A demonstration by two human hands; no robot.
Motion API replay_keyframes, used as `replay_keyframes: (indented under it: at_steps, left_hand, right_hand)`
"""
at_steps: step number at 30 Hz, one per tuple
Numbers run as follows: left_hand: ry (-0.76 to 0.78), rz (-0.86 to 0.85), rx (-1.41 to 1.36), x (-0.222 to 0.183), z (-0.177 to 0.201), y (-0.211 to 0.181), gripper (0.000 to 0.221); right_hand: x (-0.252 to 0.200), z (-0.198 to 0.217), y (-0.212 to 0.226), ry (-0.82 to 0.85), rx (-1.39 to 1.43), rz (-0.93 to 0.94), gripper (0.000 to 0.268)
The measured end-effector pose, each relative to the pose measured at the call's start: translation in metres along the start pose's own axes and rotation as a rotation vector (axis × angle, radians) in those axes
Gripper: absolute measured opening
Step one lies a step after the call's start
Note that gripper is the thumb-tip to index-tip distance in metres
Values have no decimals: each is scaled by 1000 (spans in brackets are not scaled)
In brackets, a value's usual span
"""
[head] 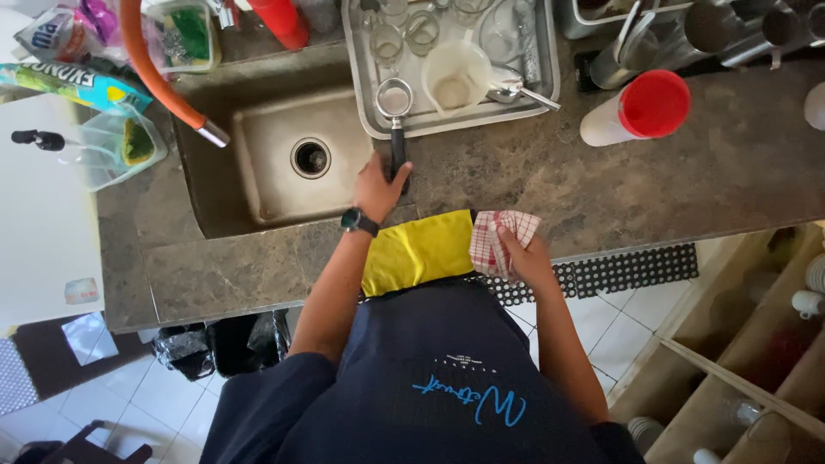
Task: Cleaning the counter and drying various coffee-making equipment including a portafilter, pitcher, and glasses.
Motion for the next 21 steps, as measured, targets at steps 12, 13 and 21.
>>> replay_keyframes:
  at_steps: [12, 13, 21]
  left_hand:
    - [225, -571, 212, -168, 0, -7, 62]
    - [208, -582, 219, -167, 7, -5, 58]
    - [222, -754, 228, -145, 59, 33, 68]
  right_hand:
    - [2, 10, -17, -180, 116, -78, 58]
    - [2, 9, -16, -217, 161, -87, 55]
    - [4, 6, -15, -246, 157, -129, 64]
Point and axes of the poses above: each hand's wrist, its own x-axis towards the middle knuckle, its own z-axis out of the back of the hand, y = z × x, the point moved 8 cm from there along x, towards the middle knuckle, and after that the axes turned 11 degrees about -y, right-handed, at the moved point
